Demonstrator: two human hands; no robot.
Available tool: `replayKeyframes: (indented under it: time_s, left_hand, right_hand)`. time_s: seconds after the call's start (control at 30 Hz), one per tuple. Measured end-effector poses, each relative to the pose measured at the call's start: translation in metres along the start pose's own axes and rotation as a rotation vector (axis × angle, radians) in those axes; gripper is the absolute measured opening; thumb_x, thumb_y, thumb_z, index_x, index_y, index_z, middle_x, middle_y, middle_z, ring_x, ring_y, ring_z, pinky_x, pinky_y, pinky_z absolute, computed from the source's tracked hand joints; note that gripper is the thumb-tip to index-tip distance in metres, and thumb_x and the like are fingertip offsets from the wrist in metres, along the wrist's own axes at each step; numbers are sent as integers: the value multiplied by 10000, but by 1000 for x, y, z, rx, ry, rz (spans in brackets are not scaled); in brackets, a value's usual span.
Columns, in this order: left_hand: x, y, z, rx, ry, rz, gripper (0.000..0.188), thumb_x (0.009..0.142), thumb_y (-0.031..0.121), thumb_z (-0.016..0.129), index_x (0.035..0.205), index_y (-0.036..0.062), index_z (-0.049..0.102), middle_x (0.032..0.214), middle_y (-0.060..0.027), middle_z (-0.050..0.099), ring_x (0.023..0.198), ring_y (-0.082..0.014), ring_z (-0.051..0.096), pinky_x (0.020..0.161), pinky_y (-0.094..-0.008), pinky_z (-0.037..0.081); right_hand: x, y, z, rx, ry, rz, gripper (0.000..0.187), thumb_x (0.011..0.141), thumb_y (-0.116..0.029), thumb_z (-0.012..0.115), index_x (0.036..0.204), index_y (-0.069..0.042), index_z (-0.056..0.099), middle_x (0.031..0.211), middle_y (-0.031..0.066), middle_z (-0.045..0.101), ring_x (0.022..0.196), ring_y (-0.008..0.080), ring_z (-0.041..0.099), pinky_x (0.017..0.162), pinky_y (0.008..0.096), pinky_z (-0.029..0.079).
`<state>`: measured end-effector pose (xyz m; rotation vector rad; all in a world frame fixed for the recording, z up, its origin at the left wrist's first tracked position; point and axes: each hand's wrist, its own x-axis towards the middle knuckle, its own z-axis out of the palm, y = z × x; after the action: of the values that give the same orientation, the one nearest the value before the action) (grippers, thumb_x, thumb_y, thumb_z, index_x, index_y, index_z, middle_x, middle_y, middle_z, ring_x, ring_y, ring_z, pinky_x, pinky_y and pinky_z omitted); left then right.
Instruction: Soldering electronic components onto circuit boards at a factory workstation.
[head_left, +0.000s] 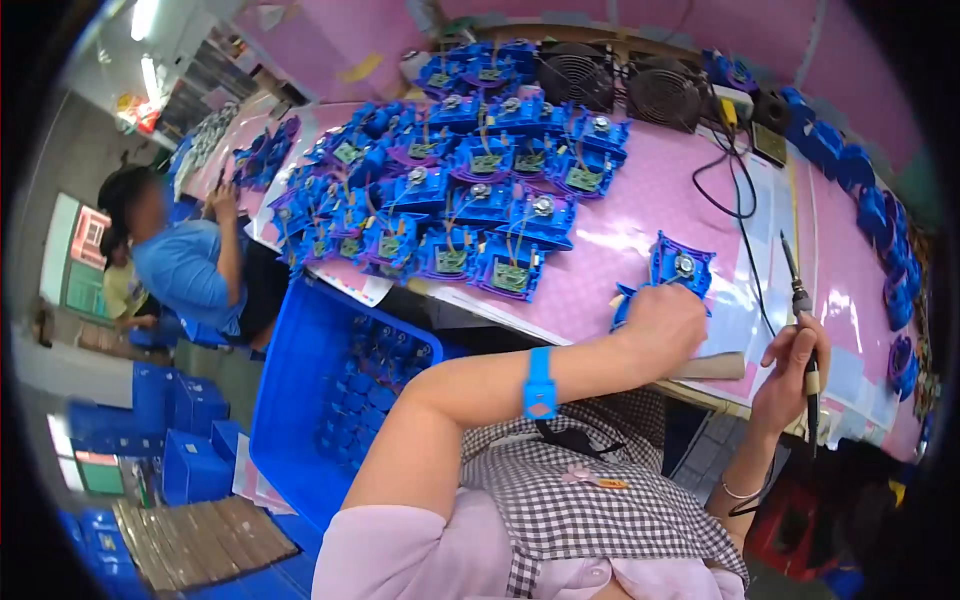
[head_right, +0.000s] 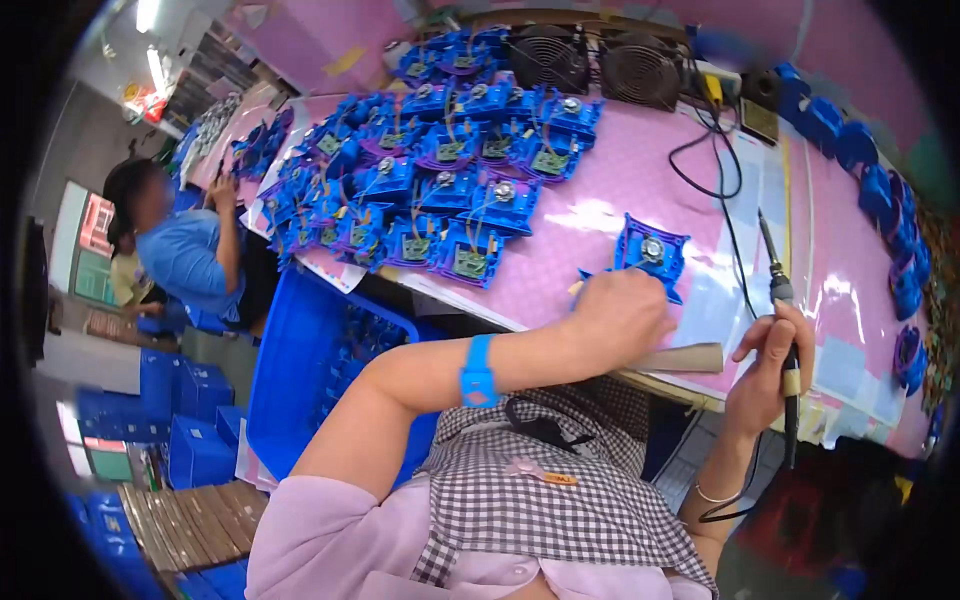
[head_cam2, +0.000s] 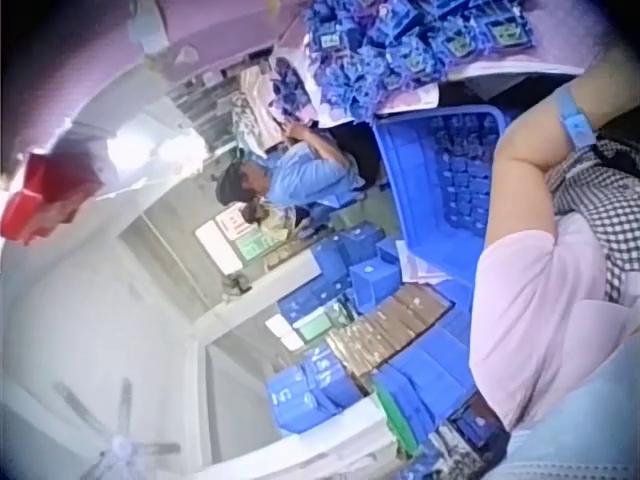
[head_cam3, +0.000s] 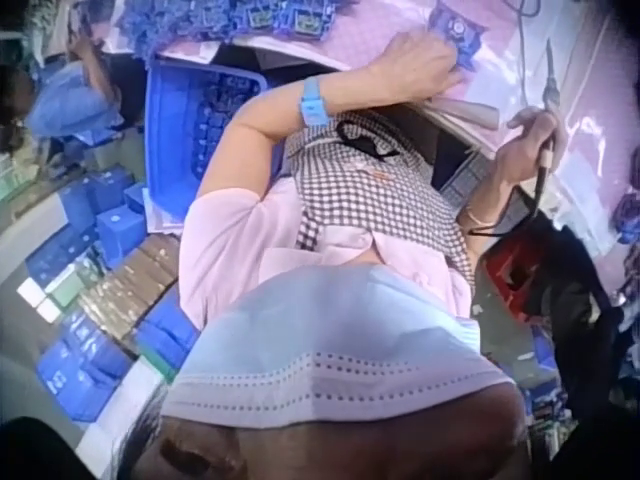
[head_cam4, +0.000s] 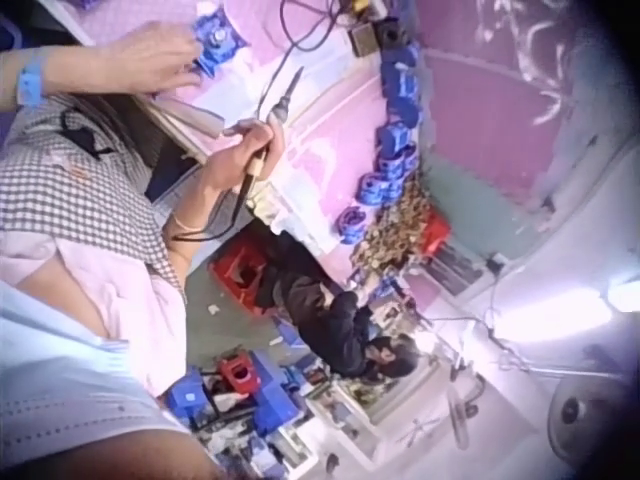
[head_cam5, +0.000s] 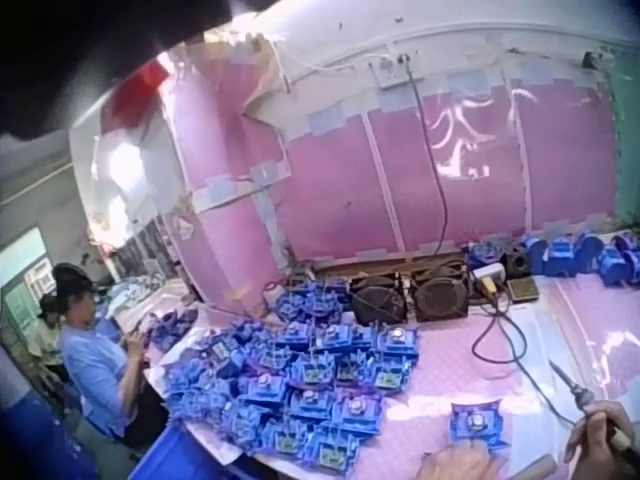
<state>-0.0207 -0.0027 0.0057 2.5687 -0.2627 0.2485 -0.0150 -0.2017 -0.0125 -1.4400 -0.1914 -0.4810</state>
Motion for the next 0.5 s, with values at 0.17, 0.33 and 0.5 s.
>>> replayKeyframes:
  time_s: [0.17,0.33,0.5]
  left_hand:
    - [23,2,17,232,-252,104,137,774,157,643,774,23,670,800,-176,654,688,-288,680,588,-412,546]
    - [-8,-17,-34,214,16,43,91,760,103,615,823,59,664,763,-150,640,700,-287,664,598,-406,537]
    - [-25,-55,-103,320,230,-64,196,809,143,597,970,77,687,792,-158,639,754,-322,629,668,-442,502]
  right_hand:
    - [12,-11,11,29,6,-72,281,994,-246,503,1094,2,590,720,42,513,609,86,441,506,209,351]
    - [17,-12,5,42,40,-97,272,992,-241,507,1078,3,594,716,33,516,610,81,444,502,208,349]
    - [14,-19,-36,-76,232,-135,218,988,-193,512,1036,5,589,752,31,534,624,89,463,547,215,391]
